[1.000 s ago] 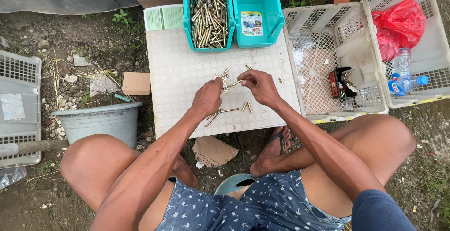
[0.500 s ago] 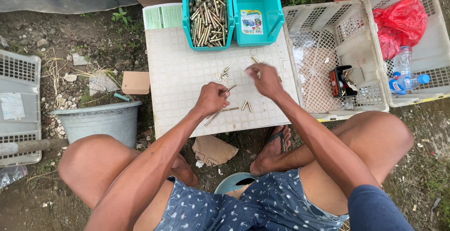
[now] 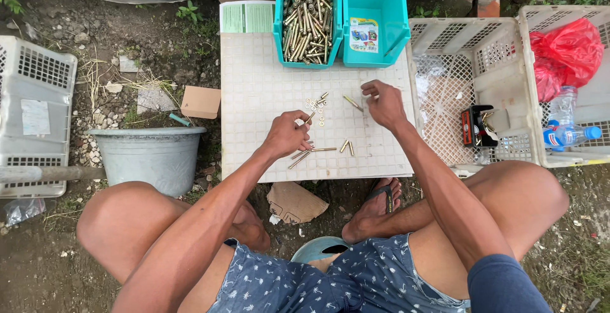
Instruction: The person sits cross-legged on the ground and assembles small metal components by hand. They pick up cylindrical metal tubes and small rings from a tiled surface, insert the rings into the tubes, and place the assembled pieces into a teal plastic container.
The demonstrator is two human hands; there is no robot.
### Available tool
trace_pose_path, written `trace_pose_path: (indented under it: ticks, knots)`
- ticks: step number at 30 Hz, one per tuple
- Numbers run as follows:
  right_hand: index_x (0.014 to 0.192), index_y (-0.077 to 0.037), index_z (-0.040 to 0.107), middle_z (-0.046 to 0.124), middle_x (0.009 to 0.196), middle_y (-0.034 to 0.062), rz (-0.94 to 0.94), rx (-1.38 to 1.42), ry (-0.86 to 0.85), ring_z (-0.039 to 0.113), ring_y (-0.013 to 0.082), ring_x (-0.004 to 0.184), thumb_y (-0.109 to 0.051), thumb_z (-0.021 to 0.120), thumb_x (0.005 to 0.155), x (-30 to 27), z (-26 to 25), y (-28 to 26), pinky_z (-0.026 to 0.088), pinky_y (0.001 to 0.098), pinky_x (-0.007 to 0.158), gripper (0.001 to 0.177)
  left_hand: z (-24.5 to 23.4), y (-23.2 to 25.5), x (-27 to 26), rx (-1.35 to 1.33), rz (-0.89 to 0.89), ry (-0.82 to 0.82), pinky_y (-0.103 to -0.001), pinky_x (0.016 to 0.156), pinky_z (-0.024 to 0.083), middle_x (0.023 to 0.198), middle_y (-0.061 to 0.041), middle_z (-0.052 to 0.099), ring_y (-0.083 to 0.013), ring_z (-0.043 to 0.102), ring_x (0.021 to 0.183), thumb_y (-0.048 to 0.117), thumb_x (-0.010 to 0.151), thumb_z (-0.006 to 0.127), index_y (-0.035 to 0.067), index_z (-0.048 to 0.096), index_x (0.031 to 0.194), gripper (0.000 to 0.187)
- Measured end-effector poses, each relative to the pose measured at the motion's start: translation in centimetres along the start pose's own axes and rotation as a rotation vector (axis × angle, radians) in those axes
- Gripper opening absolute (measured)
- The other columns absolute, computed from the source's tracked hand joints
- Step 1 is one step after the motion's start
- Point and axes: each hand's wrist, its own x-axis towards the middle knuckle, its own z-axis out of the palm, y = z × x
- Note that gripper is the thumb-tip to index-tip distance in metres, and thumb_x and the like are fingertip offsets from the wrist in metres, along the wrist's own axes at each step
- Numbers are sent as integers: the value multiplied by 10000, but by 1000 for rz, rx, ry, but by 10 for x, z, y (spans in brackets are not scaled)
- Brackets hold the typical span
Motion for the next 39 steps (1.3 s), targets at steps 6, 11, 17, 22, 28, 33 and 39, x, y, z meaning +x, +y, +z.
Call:
trace_pose_path:
  ticks: [6,11,17,22,28,33,39]
  knots:
    - [1211,-128,634,617,1081,167,-126,-228,-216,605,372,1061,-146,672,858,-34,12,-52,526,484,917,355,-4,7,-4,0,1,31,-303,534,635,745,-263,651,-278,704,598,115,931,530,-63,611,1084,248]
    - [1081,-88,634,605,984,151,-147,-235,-289,623,357,995,-91,597,880,-36,31,-45,535,462,853,205,-5,2,1,17,14,42,-286,521,631,736,-254,649,-264,699,584,112,931,534,-65,615,1065,236]
    - [1119,-54,611,569,980,159,-105,-125,-325,628,347,976,-89,556,881,-44,31,-48,536,443,822,247,-6,4,1,33,26,40,-289,526,630,747,-250,654,-261,699,588,115,935,534,-67,615,1058,234]
    - [1088,-21,637,593,940,180,11,153,-294,660,271,891,-105,620,881,-47,30,-54,549,369,794,224,-5,5,1,68,27,29,-274,523,628,749,-230,658,-241,699,590,115,939,527,-63,617,1060,234]
    - [1070,-13,631,628,878,153,166,577,-279,679,207,837,-119,648,898,-54,18,-78,581,320,812,202,-3,5,3,60,33,21,-284,542,630,769,-245,661,-254,704,611,125,937,540,-71,605,1083,253]
    - [1075,37,623,622,886,129,104,770,-174,683,176,838,-82,636,926,-51,1,-95,605,287,801,192,-2,4,4,53,69,16,-257,529,622,747,-223,656,-230,697,598,109,926,565,-64,626,1064,230]
    - [1089,53,614,627,893,132,97,845,-160,683,177,845,-102,640,936,-51,-13,-109,615,287,790,219,1,5,3,2,100,31,-262,544,623,767,-231,662,-228,703,615,100,924,574,-51,643,1055,211]
